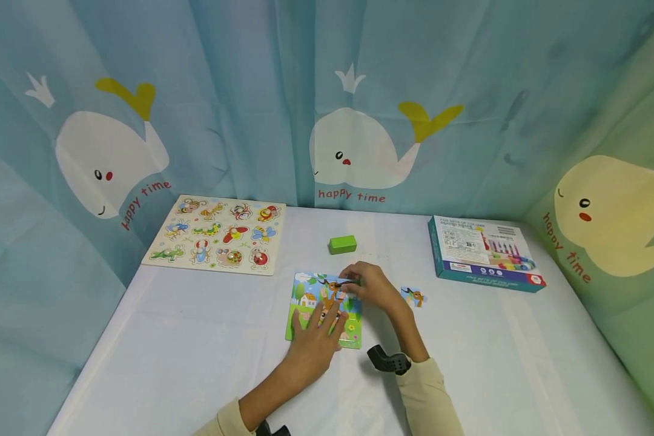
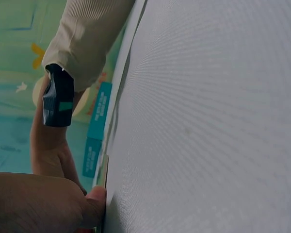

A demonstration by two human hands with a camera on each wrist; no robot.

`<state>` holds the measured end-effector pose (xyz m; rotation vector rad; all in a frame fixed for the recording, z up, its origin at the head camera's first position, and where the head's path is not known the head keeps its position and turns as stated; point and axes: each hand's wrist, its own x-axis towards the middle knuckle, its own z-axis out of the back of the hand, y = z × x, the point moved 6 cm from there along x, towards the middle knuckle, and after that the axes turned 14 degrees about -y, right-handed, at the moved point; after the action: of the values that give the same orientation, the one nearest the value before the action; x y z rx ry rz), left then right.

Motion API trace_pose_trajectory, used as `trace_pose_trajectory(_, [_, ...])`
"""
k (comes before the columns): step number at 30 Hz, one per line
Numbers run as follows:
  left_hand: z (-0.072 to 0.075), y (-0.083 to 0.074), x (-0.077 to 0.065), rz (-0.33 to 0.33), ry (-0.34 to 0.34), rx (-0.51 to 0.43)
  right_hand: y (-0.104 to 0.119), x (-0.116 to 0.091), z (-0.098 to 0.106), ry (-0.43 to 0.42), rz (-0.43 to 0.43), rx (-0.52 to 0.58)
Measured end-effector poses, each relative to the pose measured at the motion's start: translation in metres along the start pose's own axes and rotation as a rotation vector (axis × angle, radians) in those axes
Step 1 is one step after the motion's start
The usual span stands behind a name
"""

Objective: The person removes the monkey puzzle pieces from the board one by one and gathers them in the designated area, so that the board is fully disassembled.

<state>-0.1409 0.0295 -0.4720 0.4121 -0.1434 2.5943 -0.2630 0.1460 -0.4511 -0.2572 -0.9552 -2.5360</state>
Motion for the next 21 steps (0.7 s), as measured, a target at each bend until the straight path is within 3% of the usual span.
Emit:
trace_pose_trajectory(9, [0.0005,0.0008,0.0008,-0.006,-0.006,0.005,-0.0016,-0.0027,0.0025,0.056,-0.045,0.007])
trace_pose_trajectory(21, [-0.0014,0.0005,0.0003,-0.005,0.002,0.021,-0.0073,-0.0059,0.0085,0.019,-0.079,0.076])
